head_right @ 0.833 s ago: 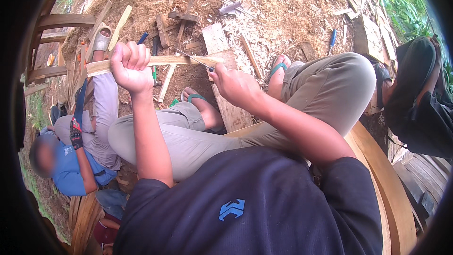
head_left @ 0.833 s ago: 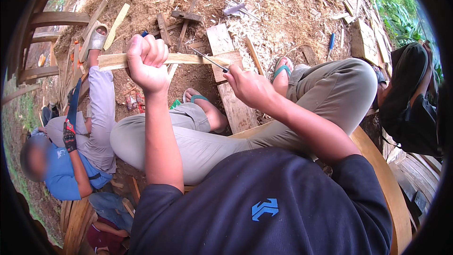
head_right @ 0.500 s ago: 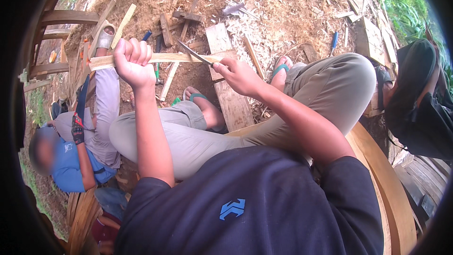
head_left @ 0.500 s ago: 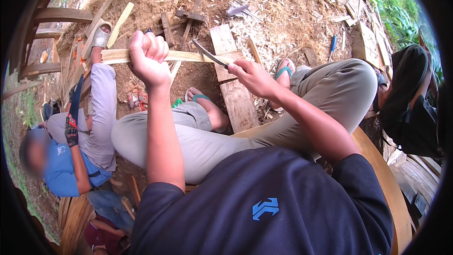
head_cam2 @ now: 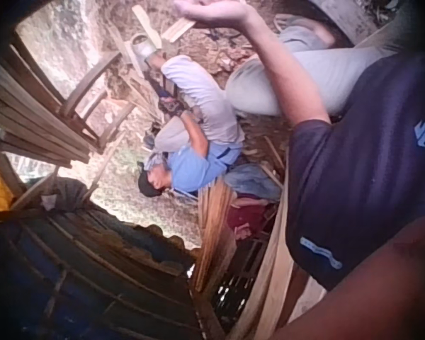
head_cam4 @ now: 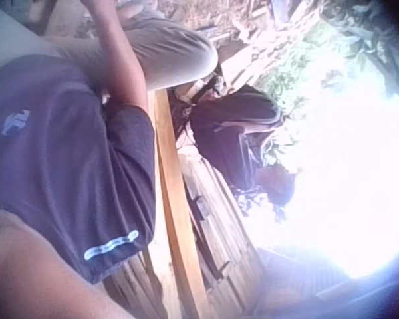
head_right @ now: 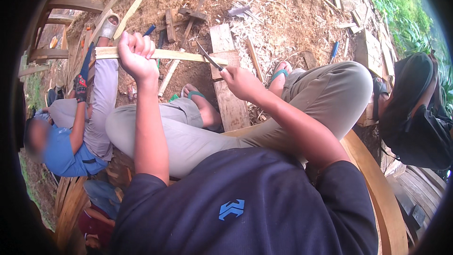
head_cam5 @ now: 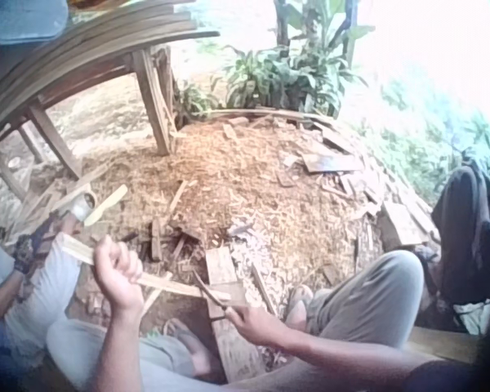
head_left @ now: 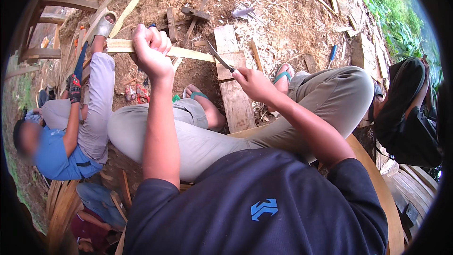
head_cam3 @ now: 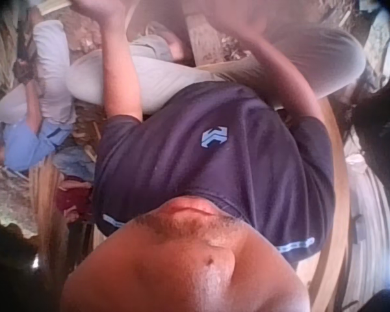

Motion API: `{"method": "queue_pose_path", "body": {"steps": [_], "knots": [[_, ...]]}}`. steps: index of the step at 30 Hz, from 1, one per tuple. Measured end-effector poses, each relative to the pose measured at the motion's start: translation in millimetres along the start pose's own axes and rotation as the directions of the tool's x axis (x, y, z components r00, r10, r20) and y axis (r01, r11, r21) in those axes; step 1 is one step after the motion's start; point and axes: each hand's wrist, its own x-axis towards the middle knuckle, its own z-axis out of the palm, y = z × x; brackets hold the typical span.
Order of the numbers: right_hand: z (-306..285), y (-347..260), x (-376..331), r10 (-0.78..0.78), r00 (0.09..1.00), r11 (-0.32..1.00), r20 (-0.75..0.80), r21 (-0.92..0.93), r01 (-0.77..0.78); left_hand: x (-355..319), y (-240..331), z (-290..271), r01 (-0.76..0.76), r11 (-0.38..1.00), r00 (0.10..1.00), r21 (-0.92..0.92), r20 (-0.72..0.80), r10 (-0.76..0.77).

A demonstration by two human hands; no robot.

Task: The person sits on the ground and uses a knife to shave and shape a thin strip of wood. They repeatedly scrape the surface of the wood to create thin shavings, occasionally pausing to inspect the piece.

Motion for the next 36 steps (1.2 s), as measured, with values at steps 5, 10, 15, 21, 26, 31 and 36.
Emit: {"method": "queue_pose_path", "body": {"steps": [5, 10, 15, 21, 26, 31, 36], "knots": [[-12.4, -0.6, 2.8, 0.04, 0.999, 0.998, 0.012, 0.057, -0.04, 2.7, -0.6, -4.4, 0.009, 1.0, 1.0, -0.028, 0.024, -0.008], [-21.8, 3.4, 10.0, 0.148, 0.987, 0.904, 0.057, 0.396, -0.159, 1.9, 0.6, -6.3, -0.052, 0.99, 0.995, -0.127, 0.075, 0.062], [-35.8, -4.2, 10.6, 0.04, 0.999, 0.721, -0.005, 0.692, -0.025, 2.3, 27.8, -3.0, -0.102, 0.966, 0.983, -0.236, 0.127, 0.135], [-23.3, 5.6, 16.5, 0.023, 0.995, 0.903, -0.095, 0.43, 0.02, -12.1, -2.3, 1.8, 0.002, 0.992, 0.947, -0.129, 0.319, 0.04], [-12.4, 4.8, 8.9, -0.018, 0.967, 0.998, -0.252, 0.048, 0.031, -9.5, 0.0, 3.8, 0.021, 0.993, 0.959, -0.119, 0.282, 0.014], [-18.3, 1.2, 10.5, 0.042, 0.996, 0.992, -0.082, 0.118, -0.032, -7.2, 0.8, 0.6, 0.028, 0.993, 0.967, -0.118, 0.256, 0.003], [-13.8, 2.2, 8.7, 0.052, 0.998, 0.993, 0.019, 0.103, -0.053, -18.0, 0.9, 6.9, -0.003, 0.998, 0.952, -0.061, 0.306, 0.022]]}}
